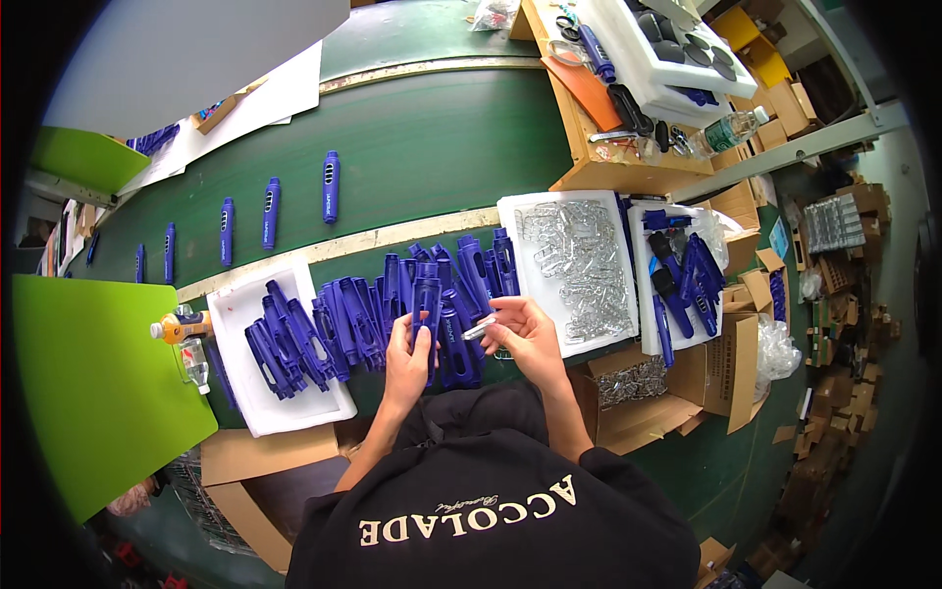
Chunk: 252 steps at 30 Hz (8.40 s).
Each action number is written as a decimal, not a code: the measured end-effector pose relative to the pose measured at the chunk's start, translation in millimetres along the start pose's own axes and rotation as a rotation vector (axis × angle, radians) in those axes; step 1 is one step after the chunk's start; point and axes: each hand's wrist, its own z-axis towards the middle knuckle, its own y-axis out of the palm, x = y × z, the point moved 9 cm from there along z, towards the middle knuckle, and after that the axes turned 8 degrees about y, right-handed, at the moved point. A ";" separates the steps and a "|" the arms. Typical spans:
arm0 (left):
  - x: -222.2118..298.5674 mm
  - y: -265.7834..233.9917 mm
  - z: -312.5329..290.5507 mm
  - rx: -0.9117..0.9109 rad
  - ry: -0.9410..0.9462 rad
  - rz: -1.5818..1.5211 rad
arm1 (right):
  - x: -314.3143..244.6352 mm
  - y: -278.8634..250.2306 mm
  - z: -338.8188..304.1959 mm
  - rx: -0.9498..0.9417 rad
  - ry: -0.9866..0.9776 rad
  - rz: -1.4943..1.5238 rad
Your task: The person assembles blue plastic housing components by hand, inserting metal pins or metal springs into them.
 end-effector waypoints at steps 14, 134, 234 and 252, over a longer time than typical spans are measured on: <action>34.1 30.9 -19.7 -0.111 0.074 -0.170 | -58.1 53.9 -12.7 0.208 -0.571 -0.606; -8.3 57.7 50.8 -0.632 0.384 0.547 | -8.7 -104.6 -5.0 0.485 -0.259 -0.004; 55.7 34.1 -17.0 -0.105 0.090 0.103 | 14.3 44.0 2.3 -0.044 -0.130 0.239; -4.9 -200.4 256.9 0.615 0.386 1.212 | 25.8 -149.7 51.7 0.719 -0.135 -0.357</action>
